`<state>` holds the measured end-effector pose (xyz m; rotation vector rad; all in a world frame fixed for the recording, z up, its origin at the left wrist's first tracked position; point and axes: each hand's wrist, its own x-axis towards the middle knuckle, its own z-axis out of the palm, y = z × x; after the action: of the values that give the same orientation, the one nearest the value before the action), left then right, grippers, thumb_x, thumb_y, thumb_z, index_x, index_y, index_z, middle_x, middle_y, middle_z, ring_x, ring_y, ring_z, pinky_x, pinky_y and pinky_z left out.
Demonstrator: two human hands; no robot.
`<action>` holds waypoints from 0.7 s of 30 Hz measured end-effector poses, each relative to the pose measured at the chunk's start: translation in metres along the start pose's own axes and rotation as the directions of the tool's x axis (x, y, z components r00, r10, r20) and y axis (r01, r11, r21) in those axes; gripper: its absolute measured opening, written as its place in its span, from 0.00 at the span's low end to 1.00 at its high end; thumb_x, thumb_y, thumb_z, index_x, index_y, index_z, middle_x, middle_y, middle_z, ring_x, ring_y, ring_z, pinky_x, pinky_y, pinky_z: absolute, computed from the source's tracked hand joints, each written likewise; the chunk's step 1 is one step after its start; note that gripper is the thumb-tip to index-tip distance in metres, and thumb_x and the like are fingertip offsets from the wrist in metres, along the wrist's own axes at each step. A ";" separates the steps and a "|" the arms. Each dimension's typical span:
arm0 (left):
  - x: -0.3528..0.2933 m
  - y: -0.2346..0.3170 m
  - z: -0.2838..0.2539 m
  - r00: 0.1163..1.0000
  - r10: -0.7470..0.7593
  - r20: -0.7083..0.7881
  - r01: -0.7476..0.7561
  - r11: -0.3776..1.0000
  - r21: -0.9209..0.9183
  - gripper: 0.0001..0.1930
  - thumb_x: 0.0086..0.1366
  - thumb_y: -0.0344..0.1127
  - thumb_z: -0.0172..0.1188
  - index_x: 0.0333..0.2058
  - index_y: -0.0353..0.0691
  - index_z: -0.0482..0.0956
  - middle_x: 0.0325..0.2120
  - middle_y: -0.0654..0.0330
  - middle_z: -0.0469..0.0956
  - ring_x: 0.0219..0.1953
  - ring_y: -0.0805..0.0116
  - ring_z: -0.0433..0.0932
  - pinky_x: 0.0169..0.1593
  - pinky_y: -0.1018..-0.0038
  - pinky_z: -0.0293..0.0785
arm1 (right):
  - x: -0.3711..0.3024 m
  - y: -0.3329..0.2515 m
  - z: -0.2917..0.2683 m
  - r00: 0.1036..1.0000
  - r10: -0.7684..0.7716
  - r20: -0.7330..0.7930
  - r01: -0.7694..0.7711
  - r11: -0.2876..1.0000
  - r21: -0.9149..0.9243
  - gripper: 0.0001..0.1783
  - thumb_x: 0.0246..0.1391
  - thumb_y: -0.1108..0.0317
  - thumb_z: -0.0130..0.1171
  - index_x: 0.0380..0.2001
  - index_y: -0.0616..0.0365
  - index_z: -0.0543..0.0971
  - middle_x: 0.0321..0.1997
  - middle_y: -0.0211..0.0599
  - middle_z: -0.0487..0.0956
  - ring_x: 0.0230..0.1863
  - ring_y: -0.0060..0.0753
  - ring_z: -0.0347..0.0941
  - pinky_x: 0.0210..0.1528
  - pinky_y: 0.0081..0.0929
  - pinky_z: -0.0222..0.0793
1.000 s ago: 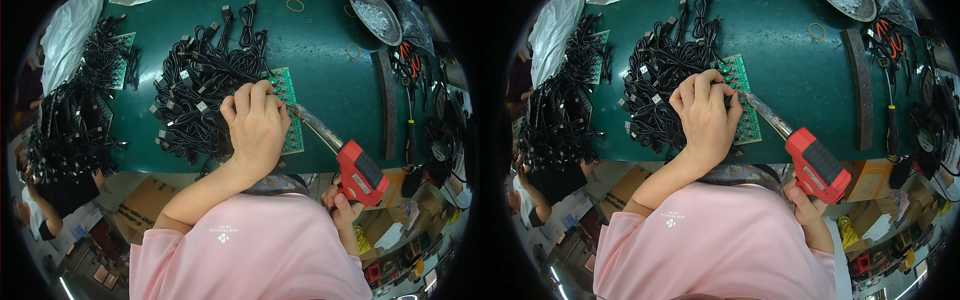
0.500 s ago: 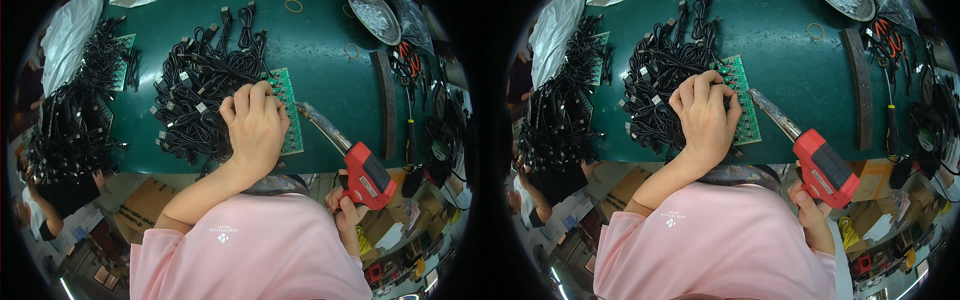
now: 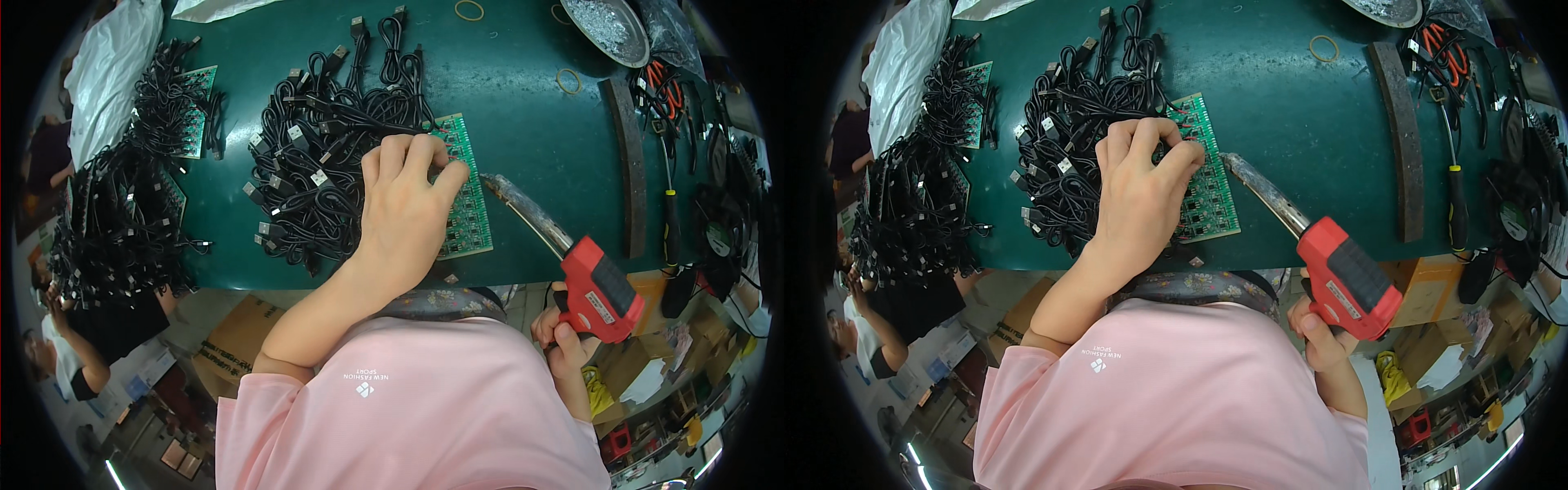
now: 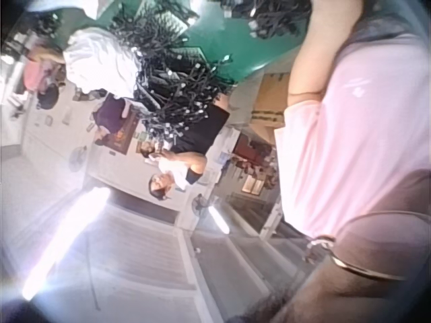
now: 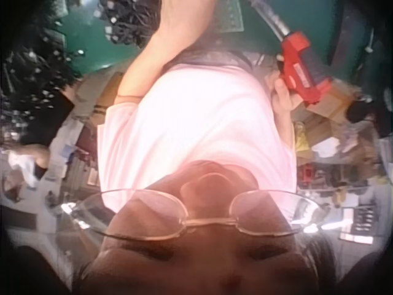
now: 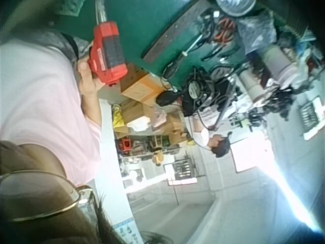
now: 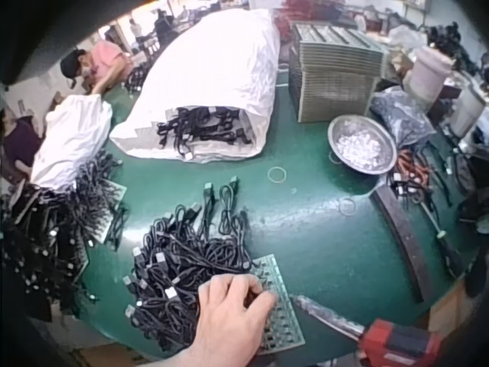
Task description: The person takes USB cables from a bag, aligns the wire leads onto a circuit board, and solders them to the board using a soldering iron.
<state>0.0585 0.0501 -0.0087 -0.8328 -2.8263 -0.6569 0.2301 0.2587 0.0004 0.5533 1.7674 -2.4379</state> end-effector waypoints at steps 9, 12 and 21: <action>0.008 -0.001 -0.010 0.989 -0.058 0.135 0.076 0.988 -0.133 0.08 0.51 0.27 0.64 0.31 0.42 0.78 0.37 0.60 0.68 0.44 0.59 0.64 0.47 0.64 0.57 | -0.007 0.004 0.001 0.999 0.038 -0.027 -0.036 0.997 0.068 0.27 0.53 0.66 0.59 0.51 0.72 0.66 0.17 0.32 0.70 0.16 0.22 0.63 0.21 0.21 0.59; 0.009 -0.002 -0.011 0.984 -0.064 0.164 0.090 0.984 -0.152 0.08 0.50 0.27 0.64 0.31 0.40 0.78 0.37 0.60 0.68 0.44 0.58 0.64 0.48 0.64 0.56 | -0.008 0.005 0.001 0.998 0.064 -0.029 -0.061 0.994 0.090 0.25 0.52 0.66 0.60 0.49 0.71 0.66 0.18 0.32 0.70 0.17 0.22 0.64 0.21 0.20 0.59; 0.007 0.000 -0.008 0.984 -0.079 0.159 0.110 0.974 -0.198 0.08 0.48 0.26 0.64 0.29 0.37 0.77 0.37 0.59 0.67 0.46 0.57 0.64 0.50 0.62 0.56 | -0.010 0.011 0.005 0.995 0.052 -0.088 -0.049 0.998 0.029 0.24 0.53 0.61 0.60 0.44 0.68 0.66 0.12 0.32 0.65 0.11 0.24 0.60 0.16 0.23 0.58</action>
<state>0.0522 0.0497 0.0004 -0.8134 -2.9866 -0.9534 0.2411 0.2486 -0.0052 0.7105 1.7328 -2.4420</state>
